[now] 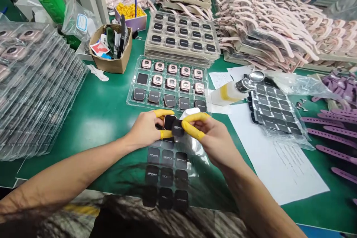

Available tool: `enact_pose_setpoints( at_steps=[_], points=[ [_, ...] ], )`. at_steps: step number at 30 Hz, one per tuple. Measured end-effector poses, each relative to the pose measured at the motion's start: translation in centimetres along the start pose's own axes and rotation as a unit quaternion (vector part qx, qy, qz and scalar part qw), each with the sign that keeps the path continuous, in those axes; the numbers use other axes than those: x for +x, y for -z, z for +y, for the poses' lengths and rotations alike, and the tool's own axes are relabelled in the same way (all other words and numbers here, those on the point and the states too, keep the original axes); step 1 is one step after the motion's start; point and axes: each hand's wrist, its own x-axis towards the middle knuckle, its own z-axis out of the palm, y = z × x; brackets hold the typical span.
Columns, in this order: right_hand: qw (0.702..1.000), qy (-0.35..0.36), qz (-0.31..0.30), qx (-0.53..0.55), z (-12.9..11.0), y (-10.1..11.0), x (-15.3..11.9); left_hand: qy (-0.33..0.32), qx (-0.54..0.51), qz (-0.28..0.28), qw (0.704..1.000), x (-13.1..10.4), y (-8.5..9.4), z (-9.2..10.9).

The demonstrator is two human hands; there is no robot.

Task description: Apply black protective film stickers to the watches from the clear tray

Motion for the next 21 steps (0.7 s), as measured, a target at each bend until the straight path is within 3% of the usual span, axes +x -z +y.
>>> enact_pose_setpoints(
  at_steps=[5, 10, 21],
  points=[
    [0.993, -0.068, 0.030, 0.090, 1.3, -1.7, 1.7, -0.024, 0.078, -0.011, 0.997, 0.0, -0.1, 0.2],
    [0.991, -0.067, 0.035, 0.112, 2.4, -1.7, 1.1, -0.041, 0.134, -0.016, 0.990, 0.2, -0.3, 0.0],
    [0.991, -0.073, 0.018, 0.109, 2.1, -1.7, 1.2, -0.019, 0.142, 0.006, 0.990, 0.1, -0.7, 0.4]
  ],
)
